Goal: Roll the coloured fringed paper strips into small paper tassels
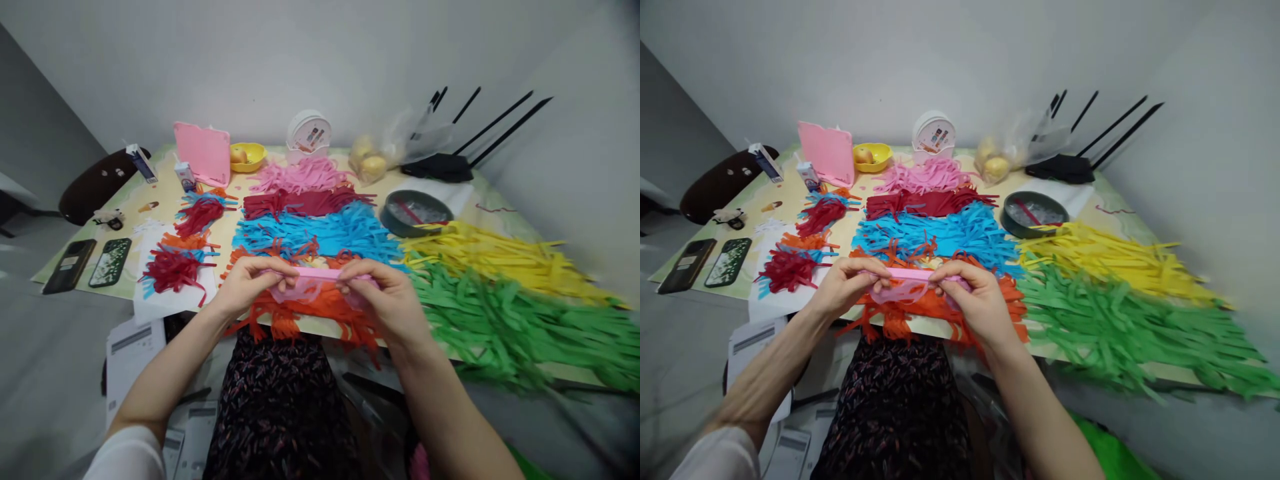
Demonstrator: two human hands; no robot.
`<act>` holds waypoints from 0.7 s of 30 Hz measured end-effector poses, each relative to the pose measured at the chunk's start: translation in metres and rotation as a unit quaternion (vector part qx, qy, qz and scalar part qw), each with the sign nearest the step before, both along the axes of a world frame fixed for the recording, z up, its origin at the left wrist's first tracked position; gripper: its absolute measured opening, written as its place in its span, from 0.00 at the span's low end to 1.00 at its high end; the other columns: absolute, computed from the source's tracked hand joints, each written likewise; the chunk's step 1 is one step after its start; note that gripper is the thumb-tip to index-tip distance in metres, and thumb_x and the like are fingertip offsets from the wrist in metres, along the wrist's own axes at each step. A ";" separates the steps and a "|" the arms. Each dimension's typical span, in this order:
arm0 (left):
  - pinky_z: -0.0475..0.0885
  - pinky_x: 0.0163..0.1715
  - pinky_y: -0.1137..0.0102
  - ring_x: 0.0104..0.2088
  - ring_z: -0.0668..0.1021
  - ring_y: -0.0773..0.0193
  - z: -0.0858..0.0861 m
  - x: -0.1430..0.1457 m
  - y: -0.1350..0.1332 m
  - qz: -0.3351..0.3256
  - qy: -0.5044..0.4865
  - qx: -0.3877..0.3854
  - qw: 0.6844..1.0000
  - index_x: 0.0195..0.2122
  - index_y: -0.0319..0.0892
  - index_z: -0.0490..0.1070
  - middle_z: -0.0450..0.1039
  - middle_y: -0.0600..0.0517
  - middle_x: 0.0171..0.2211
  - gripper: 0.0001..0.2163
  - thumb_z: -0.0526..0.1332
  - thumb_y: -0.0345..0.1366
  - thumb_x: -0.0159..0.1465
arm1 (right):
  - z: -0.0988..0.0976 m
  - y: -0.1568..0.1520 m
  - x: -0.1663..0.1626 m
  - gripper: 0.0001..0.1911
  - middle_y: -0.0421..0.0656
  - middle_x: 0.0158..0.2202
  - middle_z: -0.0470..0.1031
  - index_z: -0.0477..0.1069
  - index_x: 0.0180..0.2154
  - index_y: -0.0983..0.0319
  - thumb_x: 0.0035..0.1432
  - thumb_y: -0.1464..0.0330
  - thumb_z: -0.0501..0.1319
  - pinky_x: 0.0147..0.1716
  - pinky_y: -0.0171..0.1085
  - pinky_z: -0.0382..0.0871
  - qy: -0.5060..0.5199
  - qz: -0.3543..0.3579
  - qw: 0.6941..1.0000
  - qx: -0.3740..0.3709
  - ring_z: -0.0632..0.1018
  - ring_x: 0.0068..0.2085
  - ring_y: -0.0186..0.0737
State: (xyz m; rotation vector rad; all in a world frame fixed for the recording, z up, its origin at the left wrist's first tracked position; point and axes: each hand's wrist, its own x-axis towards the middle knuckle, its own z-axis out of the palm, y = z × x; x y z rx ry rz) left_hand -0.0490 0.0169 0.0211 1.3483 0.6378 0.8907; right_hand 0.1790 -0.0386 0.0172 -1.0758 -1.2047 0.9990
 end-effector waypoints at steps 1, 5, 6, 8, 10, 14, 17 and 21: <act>0.73 0.31 0.72 0.29 0.78 0.65 0.000 0.000 0.000 -0.006 -0.004 0.006 1.000 0.35 0.38 0.82 0.78 0.48 0.29 0.10 0.66 0.40 0.60 | 0.000 0.000 0.000 0.04 0.40 0.25 0.77 0.78 0.27 0.60 0.52 0.69 0.65 0.27 0.32 0.69 -0.006 0.003 1.000 0.009 0.75 0.26 0.34; 0.74 0.33 0.71 0.32 0.80 0.62 0.006 -0.001 -0.002 0.011 0.075 0.081 0.994 0.38 0.39 0.81 0.80 0.46 0.33 0.11 0.65 0.41 0.61 | 0.005 -0.003 0.002 0.08 0.41 0.26 0.76 0.77 0.27 0.60 0.57 0.66 0.62 0.30 0.34 0.70 -0.086 0.009 0.995 0.049 0.76 0.29 0.36; 0.74 0.35 0.70 0.34 0.80 0.62 0.008 -0.001 -0.002 0.027 0.109 0.116 0.987 0.41 0.39 0.80 0.81 0.46 0.36 0.11 0.65 0.40 0.62 | 0.006 -0.004 0.002 0.07 0.41 0.28 0.78 0.77 0.29 0.60 0.58 0.65 0.62 0.31 0.35 0.71 -0.118 -0.001 0.992 0.053 0.77 0.31 0.38; 0.74 0.41 0.69 0.40 0.81 0.60 0.011 0.000 -0.004 0.057 0.173 0.190 0.965 0.47 0.41 0.78 0.81 0.46 0.42 0.13 0.64 0.38 0.63 | 0.006 -0.005 0.003 0.07 0.43 0.36 0.81 0.78 0.37 0.59 0.59 0.65 0.63 0.38 0.38 0.73 -0.196 -0.025 0.979 0.053 0.79 0.37 0.41; 0.73 0.43 0.69 0.41 0.80 0.60 0.012 0.000 -0.005 0.077 0.226 0.243 0.940 0.45 0.41 0.77 0.81 0.47 0.42 0.10 0.62 0.36 0.64 | 0.005 -0.005 0.003 0.10 0.45 0.43 0.81 0.77 0.44 0.57 0.61 0.65 0.62 0.44 0.42 0.73 -0.269 -0.032 0.961 0.057 0.80 0.43 0.44; 0.73 0.35 0.71 0.33 0.80 0.63 0.009 0.001 -0.006 0.084 0.252 0.213 0.940 0.33 0.40 0.72 0.79 0.50 0.31 0.05 0.61 0.36 0.63 | 0.003 -0.004 0.002 0.06 0.43 0.35 0.81 0.76 0.35 0.59 0.61 0.65 0.62 0.38 0.39 0.73 -0.303 -0.036 0.951 0.049 0.80 0.36 0.41; 0.75 0.34 0.69 0.31 0.81 0.63 0.008 0.003 -0.006 0.036 0.144 0.092 0.985 0.34 0.41 0.67 0.79 0.50 0.30 0.08 0.63 0.39 0.63 | 0.003 -0.003 0.000 0.08 0.41 0.29 0.79 0.72 0.32 0.60 0.59 0.62 0.64 0.31 0.35 0.74 -0.185 -0.012 0.983 0.010 0.80 0.29 0.38; 0.75 0.32 0.70 0.27 0.80 0.65 0.005 0.006 -0.006 0.008 0.043 -0.007 0.999 0.39 0.39 0.74 0.80 0.49 0.29 0.09 0.65 0.39 0.62 | 0.001 -0.001 -0.003 0.09 0.41 0.27 0.81 0.77 0.36 0.60 0.57 0.62 0.66 0.30 0.35 0.77 -0.051 0.013 0.999 -0.015 0.81 0.27 0.37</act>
